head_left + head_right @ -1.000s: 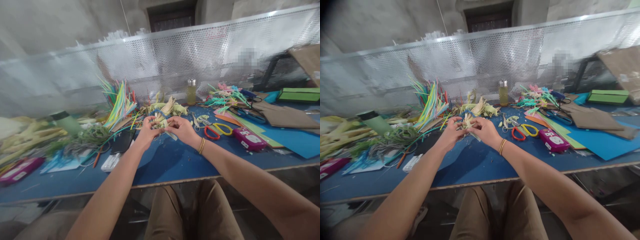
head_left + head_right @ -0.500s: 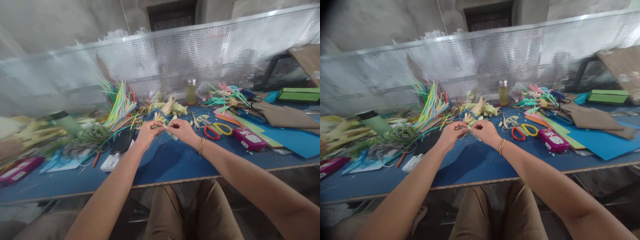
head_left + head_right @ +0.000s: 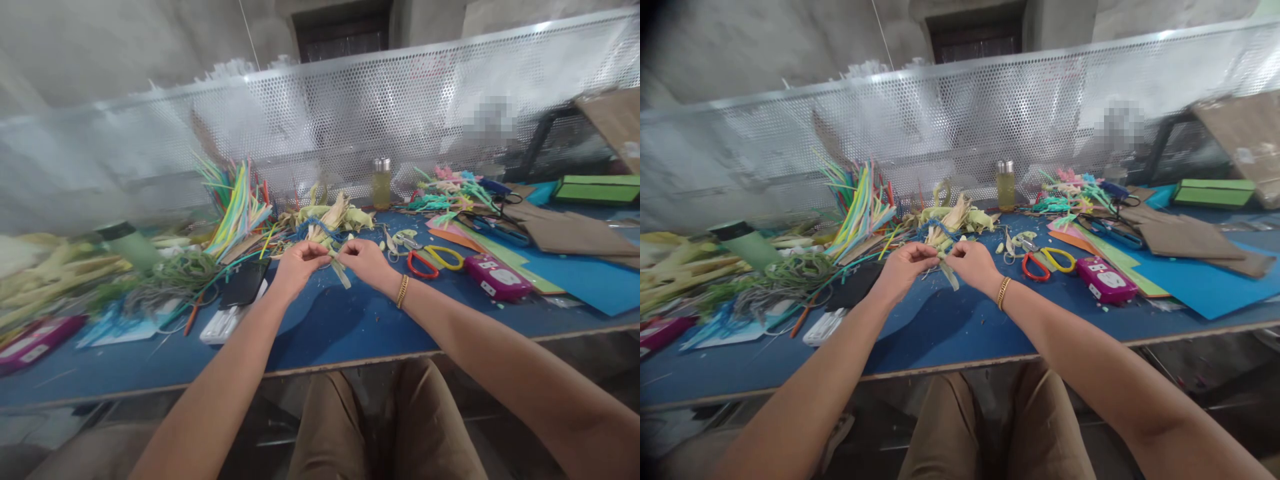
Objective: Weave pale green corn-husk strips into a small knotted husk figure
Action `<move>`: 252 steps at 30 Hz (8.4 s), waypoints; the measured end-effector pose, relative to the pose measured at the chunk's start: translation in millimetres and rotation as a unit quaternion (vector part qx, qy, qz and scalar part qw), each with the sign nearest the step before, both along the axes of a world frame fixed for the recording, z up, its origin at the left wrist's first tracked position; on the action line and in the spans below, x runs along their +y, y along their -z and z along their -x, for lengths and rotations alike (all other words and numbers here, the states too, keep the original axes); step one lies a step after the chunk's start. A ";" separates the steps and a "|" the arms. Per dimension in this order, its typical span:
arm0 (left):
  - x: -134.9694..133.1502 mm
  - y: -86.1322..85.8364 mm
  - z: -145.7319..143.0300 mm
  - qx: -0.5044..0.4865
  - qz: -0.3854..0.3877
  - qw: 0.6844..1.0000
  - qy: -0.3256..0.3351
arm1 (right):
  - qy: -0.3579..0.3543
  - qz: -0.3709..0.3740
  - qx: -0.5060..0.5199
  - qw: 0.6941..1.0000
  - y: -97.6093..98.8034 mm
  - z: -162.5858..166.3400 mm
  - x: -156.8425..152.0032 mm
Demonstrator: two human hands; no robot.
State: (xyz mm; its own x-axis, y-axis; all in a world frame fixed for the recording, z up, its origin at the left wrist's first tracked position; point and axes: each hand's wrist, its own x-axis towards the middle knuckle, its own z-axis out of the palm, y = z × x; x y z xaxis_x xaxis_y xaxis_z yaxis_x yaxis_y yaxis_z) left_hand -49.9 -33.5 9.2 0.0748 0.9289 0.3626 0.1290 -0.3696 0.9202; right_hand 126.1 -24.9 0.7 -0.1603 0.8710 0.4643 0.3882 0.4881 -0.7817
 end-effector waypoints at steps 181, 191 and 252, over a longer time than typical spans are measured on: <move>-7.5 5.1 -22.5 -0.269 0.122 0.954 0.043 | 0.068 -0.115 -0.398 0.907 -7.0 13.7 -23.1; -7.9 2.3 -19.4 -0.270 0.132 0.954 0.014 | 0.036 -0.158 -0.448 0.880 -12.0 21.0 -39.0; -1.1 6.3 -10.9 -0.127 0.120 0.982 0.071 | 0.034 0.007 0.191 0.981 -8.7 -10.2 11.9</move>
State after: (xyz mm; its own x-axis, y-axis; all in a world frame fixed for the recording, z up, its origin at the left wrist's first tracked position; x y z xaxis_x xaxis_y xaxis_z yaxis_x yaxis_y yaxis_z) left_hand -39.0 -34.6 2.8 0.1446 0.9768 0.1579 -0.1530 -0.1356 0.9789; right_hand 136.4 -13.0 9.4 0.0828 0.8808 0.4662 0.0965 0.4585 -0.8835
